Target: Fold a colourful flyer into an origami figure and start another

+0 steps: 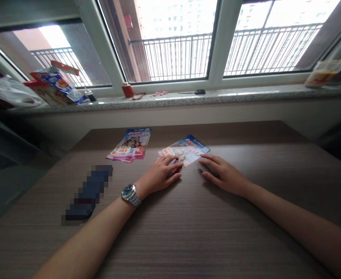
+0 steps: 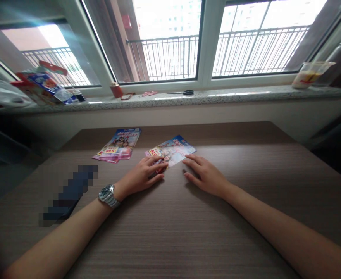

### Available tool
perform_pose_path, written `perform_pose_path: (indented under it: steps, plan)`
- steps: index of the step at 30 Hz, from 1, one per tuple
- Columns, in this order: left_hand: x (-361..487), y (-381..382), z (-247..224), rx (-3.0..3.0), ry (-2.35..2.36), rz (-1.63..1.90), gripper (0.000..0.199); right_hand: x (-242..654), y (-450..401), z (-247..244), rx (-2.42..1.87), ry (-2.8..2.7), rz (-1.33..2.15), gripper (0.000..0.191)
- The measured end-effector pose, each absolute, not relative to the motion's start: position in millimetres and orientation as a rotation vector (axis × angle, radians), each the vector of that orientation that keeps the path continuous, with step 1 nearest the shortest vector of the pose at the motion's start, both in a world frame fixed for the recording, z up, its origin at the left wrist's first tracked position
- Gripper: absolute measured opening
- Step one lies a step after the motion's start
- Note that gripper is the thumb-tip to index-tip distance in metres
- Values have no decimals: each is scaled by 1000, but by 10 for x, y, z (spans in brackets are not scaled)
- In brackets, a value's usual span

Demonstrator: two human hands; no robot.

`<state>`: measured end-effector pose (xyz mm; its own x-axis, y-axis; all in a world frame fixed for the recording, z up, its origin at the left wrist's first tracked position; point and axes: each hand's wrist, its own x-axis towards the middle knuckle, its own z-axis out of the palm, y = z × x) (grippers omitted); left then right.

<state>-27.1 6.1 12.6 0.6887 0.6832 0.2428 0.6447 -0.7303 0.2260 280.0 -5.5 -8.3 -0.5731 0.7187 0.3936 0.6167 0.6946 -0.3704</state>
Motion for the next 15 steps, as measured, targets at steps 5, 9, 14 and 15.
perform_pose_path:
  steps: [5, 9, 14, 15]
  plan:
    - [-248, 35, 153, 2772, 909, 453, 37, 2793, -55, -63, -1006, -2340, 213, 43]
    - [-231, 16, 184, 2763, 820, 471, 35, 2781, -55, -72, -999, -2363, 215, 43]
    - [-212, -16, 218, 2763, 754, 472, 41, 2776, -58, -87, -1043, -2402, 199, 43]
    - [-208, -22, 221, 2761, 754, 474, 40, 2776, -58, -89, -1049, -2413, 200, 43]
